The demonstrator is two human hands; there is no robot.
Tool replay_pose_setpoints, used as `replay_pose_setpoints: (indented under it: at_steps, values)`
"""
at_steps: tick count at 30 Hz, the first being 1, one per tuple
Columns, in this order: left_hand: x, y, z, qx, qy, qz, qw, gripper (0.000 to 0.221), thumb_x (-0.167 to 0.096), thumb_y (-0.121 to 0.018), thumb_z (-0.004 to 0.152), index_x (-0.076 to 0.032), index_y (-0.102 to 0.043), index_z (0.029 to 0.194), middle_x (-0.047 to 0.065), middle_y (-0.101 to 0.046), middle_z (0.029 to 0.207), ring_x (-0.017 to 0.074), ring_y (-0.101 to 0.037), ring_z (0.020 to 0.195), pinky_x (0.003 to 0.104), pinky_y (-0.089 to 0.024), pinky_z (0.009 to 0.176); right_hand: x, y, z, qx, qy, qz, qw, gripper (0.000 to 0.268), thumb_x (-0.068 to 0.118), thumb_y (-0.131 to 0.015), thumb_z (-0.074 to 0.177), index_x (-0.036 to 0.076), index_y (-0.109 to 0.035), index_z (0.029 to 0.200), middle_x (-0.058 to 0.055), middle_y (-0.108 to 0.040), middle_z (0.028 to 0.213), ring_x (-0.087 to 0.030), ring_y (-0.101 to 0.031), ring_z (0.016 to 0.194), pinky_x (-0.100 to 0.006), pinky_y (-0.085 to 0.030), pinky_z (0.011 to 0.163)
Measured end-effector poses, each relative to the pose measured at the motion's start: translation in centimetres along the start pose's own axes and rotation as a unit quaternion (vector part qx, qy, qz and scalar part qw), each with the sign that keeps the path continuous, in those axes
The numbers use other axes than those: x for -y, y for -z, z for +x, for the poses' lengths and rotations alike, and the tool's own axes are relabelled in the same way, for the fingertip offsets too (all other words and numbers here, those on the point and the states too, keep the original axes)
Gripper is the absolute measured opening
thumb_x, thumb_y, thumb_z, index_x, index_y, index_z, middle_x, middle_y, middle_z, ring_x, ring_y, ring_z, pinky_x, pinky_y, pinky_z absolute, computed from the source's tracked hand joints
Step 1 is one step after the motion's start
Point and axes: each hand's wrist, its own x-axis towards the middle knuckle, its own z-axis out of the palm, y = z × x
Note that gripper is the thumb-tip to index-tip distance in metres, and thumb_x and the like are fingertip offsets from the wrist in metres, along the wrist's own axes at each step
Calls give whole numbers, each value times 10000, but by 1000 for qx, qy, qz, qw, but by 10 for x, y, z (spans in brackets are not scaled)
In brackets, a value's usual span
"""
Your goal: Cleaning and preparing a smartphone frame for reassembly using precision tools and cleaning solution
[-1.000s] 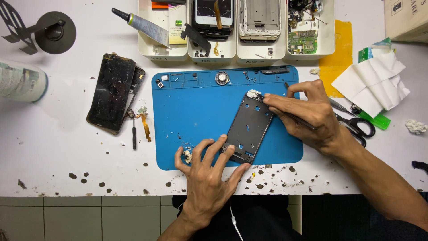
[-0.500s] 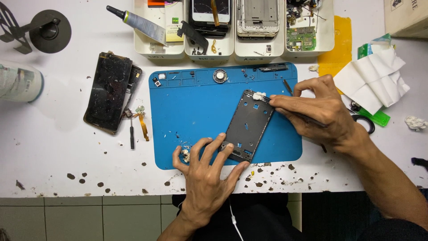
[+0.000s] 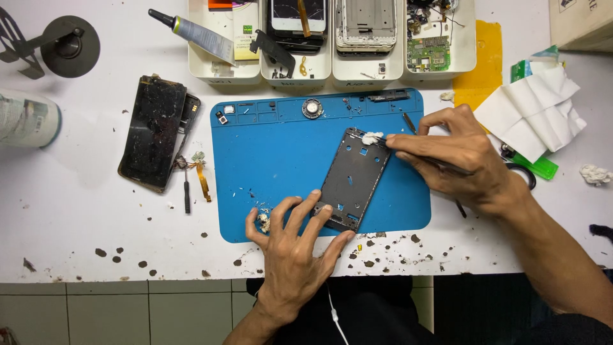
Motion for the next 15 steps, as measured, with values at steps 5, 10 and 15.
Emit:
replay_pose_setpoints:
  at_steps: [5, 10, 15]
  values:
    - [0, -1, -1, 9, 2, 3, 1000, 418, -557, -822, 830, -227, -740, 1072, -15, -682, 1299, 235, -575, 1202, 643, -214, 1062, 2, -16, 0, -27, 7, 27, 999, 225, 17, -778, 975, 17, -764, 1200, -89, -781, 1179, -281, -617, 977, -382, -443, 918]
    - [1, -1, -2, 0, 1, 7, 1000, 434, -568, -835, 817, -225, -745, 1067, -14, -691, 1284, 234, -577, 1195, 633, -215, 1068, 0, -10, 1, -27, 16, 16, 999, 194, 29, -780, 974, 25, -781, 1169, -56, -775, 1121, -246, -593, 931, -372, -479, 841]
    - [0, 1, -1, 5, -5, 10, 1000, 425, -563, -822, 834, -221, -743, 1075, -9, -685, 1293, 232, -575, 1197, 636, -214, 1064, 1, -20, 4, -40, -4, 62, 997, 218, -4, -766, 978, 2, -755, 1195, -94, -777, 1170, -261, -603, 942, -353, -488, 912]
